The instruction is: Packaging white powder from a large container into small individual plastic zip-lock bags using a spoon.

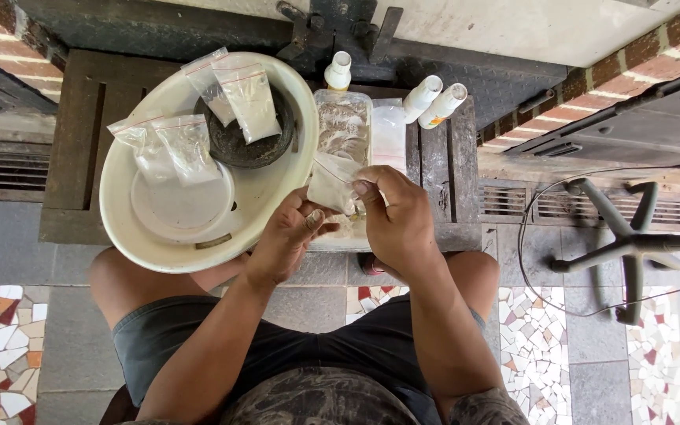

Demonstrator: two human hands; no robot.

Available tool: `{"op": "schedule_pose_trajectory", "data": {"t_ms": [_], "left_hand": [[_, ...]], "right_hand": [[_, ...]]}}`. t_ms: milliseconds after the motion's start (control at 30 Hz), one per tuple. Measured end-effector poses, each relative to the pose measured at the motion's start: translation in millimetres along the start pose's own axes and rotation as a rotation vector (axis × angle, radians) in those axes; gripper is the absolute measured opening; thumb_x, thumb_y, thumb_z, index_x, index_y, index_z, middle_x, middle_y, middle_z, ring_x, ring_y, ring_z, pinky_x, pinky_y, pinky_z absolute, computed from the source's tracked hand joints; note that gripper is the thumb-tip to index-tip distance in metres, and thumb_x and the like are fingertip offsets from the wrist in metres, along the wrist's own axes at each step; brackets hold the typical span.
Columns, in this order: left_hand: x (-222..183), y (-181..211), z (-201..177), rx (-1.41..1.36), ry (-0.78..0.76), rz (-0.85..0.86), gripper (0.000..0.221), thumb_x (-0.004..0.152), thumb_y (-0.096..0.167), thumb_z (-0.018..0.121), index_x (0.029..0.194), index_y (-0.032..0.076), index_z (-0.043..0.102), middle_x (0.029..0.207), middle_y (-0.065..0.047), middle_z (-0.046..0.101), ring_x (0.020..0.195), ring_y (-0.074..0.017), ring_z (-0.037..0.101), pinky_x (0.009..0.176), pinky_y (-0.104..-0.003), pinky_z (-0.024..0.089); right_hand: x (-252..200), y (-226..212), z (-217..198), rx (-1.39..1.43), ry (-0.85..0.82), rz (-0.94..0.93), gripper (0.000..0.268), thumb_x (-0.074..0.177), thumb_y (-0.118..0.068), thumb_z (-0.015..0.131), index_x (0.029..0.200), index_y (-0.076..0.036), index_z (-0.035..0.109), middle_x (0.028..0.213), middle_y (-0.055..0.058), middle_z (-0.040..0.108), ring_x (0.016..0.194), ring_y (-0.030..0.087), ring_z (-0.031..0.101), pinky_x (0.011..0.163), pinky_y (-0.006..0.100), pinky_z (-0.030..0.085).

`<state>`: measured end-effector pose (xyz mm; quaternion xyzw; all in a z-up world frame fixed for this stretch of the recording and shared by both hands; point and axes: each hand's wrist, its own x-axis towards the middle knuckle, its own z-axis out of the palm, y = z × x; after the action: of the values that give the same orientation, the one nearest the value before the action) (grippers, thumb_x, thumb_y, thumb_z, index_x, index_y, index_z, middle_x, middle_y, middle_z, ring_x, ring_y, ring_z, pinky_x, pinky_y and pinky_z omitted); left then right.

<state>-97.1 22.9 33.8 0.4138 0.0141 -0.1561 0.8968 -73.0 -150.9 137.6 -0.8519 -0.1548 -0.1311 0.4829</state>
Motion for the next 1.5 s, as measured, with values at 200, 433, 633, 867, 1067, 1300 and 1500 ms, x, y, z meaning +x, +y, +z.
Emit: {"op": "schedule_pose_trajectory", "data": {"t_ms": [200, 433, 633, 867, 1067, 1300, 1500], "left_hand": [[1.7, -43.2, -22.3, -0.310, 0.061, -0.060, 0.037, 0.100, 0.026, 0.066, 0.132, 0.012, 0.057, 0.124, -0.015, 0.071, 0.120, -0.0331, 0.069, 0.107, -0.065, 0.046], [7.9, -64.3, -57.6, -0.274, 0.175, 0.003, 0.030, 0.102, 0.030, 0.064, 0.121, 0.007, 0.061, 0.115, -0.019, 0.075, 0.106, -0.0349, 0.075, 0.098, -0.059, 0.057], [10.9, -85.3, -84.6, -0.287, 0.203, 0.038, 0.024, 0.103, 0.025, 0.064, 0.116, 0.005, 0.063, 0.107, -0.021, 0.076, 0.095, -0.0352, 0.077, 0.084, -0.052, 0.064], [11.9, -88.5, -94.8, -0.308, 0.218, 0.052, 0.019, 0.104, 0.022, 0.062, 0.113, 0.007, 0.063, 0.102, -0.016, 0.075, 0.090, -0.0302, 0.078, 0.079, -0.043, 0.064], [-1.3, -38.7, -55.3, -0.248, 0.136, 0.022, 0.030, 0.092, 0.003, 0.073, 0.120, 0.004, 0.062, 0.103, -0.015, 0.072, 0.089, -0.0293, 0.077, 0.078, -0.041, 0.065], [-10.9, -8.3, -33.4, -0.204, 0.051, -0.017, 0.018, 0.094, 0.008, 0.073, 0.110, 0.004, 0.065, 0.095, -0.015, 0.072, 0.081, -0.0255, 0.075, 0.072, -0.040, 0.064], [4.2, -49.4, -67.8, -0.288, 0.098, -0.034, 0.021, 0.102, 0.022, 0.066, 0.110, 0.004, 0.064, 0.099, -0.020, 0.073, 0.087, -0.0295, 0.077, 0.079, -0.046, 0.065]], "right_hand": [[-7.0, -24.1, 2.0, -0.023, 0.034, 0.056, 0.005, 0.099, -0.005, 0.069, 0.099, -0.003, 0.073, 0.079, 0.014, 0.070, 0.075, 0.033, 0.073, 0.074, 0.044, 0.058], [-21.5, -19.0, 8.8, -0.088, 0.007, 0.020, 0.006, 0.097, -0.006, 0.073, 0.096, 0.000, 0.072, 0.082, 0.017, 0.071, 0.076, 0.040, 0.074, 0.072, 0.045, 0.059], [-21.4, -29.4, 16.3, -0.125, -0.009, 0.014, 0.006, 0.094, -0.002, 0.074, 0.090, 0.001, 0.071, 0.078, 0.018, 0.069, 0.072, 0.041, 0.073, 0.066, 0.045, 0.058], [-21.8, -29.6, 25.9, -0.151, -0.014, -0.002, 0.009, 0.095, -0.002, 0.074, 0.088, 0.003, 0.070, 0.079, 0.019, 0.069, 0.074, 0.042, 0.073, 0.066, 0.045, 0.059], [-19.5, -32.0, 25.9, -0.141, 0.021, 0.021, 0.009, 0.096, -0.001, 0.073, 0.089, 0.003, 0.072, 0.078, 0.019, 0.069, 0.074, 0.041, 0.073, 0.067, 0.044, 0.059], [-18.3, -29.6, 21.4, -0.156, 0.047, 0.011, 0.008, 0.096, -0.001, 0.074, 0.090, 0.003, 0.071, 0.079, 0.018, 0.069, 0.074, 0.040, 0.073, 0.067, 0.044, 0.059], [-17.4, -38.3, 23.0, -0.166, 0.022, 0.018, 0.007, 0.096, 0.000, 0.073, 0.091, 0.005, 0.071, 0.078, 0.022, 0.068, 0.073, 0.045, 0.072, 0.067, 0.048, 0.058]]}}
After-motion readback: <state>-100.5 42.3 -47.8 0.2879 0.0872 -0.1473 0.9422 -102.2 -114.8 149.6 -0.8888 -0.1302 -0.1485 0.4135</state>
